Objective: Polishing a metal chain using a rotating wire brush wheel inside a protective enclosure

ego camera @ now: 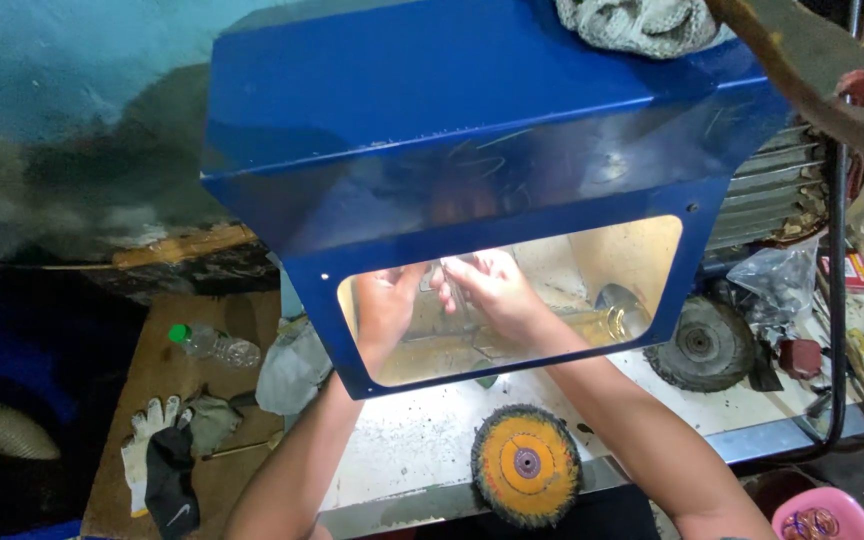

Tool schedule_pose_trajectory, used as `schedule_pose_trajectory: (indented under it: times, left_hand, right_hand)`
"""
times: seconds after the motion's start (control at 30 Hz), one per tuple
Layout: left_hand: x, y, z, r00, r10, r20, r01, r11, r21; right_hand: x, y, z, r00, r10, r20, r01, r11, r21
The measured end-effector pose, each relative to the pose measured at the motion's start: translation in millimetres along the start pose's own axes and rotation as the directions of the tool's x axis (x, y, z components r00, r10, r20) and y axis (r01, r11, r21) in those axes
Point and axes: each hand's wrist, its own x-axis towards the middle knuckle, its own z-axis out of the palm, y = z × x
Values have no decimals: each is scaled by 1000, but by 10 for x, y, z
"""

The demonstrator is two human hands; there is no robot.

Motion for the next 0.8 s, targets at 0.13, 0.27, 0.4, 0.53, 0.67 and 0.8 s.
schedule_pose_trajectory:
  times: [0.13,0.27,0.4,0.53,0.67,0.8]
  left_hand:
    - [7,-222,-10,999,36,3,-36,999,-7]
    - [-79,-201,88,997,-72,-19,73,997,35]
    - [-104,261,205,997,-82,-1,82,996,21]
    - [-4,-57,103,997,-63,-42,66,995,71]
    - [-14,-111,92,996,-80,-35,82,994,68]
    - [-90,211,117,993,-87,-74,95,989,110]
  right_hand:
    - [37,10,4,1000,-17,-7,17,999,49]
    - [-28,51,2,1000,-10,-3,10,999,-46]
    - [-30,-97,74,1000,-18,-4,17,998,-55]
    - [37,48,-9,1000,-8,-1,8,999,49]
    - [25,61,-9,1000,5,-28,-3,998,60]
    - [-48,-211,172,1000,-30,6,30,997,-66]
